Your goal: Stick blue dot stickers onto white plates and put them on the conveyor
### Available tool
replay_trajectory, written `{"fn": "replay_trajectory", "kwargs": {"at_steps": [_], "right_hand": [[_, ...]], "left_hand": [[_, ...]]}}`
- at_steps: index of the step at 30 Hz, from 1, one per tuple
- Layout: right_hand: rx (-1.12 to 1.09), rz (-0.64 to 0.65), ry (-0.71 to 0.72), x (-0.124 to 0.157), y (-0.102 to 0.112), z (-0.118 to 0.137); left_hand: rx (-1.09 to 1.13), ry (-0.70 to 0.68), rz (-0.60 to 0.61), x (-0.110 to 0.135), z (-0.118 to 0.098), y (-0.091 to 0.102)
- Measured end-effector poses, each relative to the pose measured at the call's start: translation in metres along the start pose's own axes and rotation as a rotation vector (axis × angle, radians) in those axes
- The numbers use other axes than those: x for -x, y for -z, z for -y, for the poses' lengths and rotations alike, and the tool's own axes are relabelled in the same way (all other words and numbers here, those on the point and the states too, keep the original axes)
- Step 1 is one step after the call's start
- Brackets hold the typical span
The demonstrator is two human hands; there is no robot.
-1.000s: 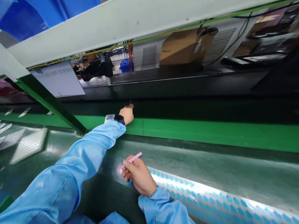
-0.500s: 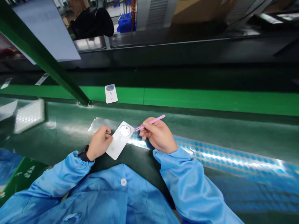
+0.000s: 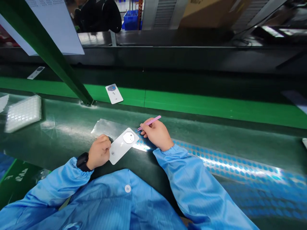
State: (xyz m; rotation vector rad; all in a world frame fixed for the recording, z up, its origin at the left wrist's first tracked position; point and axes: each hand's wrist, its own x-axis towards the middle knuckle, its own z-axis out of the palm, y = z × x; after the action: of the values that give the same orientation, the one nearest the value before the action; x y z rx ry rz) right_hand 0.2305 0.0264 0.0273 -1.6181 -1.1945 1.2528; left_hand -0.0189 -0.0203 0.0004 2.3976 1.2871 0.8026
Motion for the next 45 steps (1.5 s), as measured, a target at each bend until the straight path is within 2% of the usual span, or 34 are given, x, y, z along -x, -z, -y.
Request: {"fn": "replay_trajectory", "kwargs": {"at_steps": [6,12,18,21,24,28,33,39,45], "right_hand": [[-0.105,-0.025,-0.092,-0.011,-0.003,-0.001],[-0.092,-0.021,-0.138,-0.014,-0.002,-0.003],[-0.088,-0.02,-0.169,-0.016,-0.003,-0.004],[-0.101,-0.019,-0.18,-0.016,-0.004,-0.003],[-0.182,-0.007,-0.179,-0.017,-0.002,-0.003],[-0.296,0.047,-0.145,-0.016,0.007,-0.003],[-0.302,0.056,-0.088,-0.001,0.003,-0.001],[-0.216,0.052,-0.167,0.018,-0.017,-0.004],[-0.167,0.048,-0.185,0.017,-0.018,-0.008]], "left_hand": [[-0.024,-0.054,0.012,0.006,-0.005,-0.005],[-0.156,-0.028,0.038,0.014,-0.021,-0.008],[-0.212,-0.008,0.174,0.019,-0.03,-0.011],[-0.139,-0.011,0.19,0.009,-0.027,-0.01],[-0.053,-0.075,0.173,-0.008,-0.016,-0.011],[-0.052,-0.144,0.208,-0.022,-0.001,-0.018],[-0.049,-0.157,0.22,-0.018,0.001,-0.026],[-0.042,-0.177,0.206,-0.017,-0.003,-0.026],[-0.035,-0.196,0.207,-0.018,-0.004,-0.024]]}}
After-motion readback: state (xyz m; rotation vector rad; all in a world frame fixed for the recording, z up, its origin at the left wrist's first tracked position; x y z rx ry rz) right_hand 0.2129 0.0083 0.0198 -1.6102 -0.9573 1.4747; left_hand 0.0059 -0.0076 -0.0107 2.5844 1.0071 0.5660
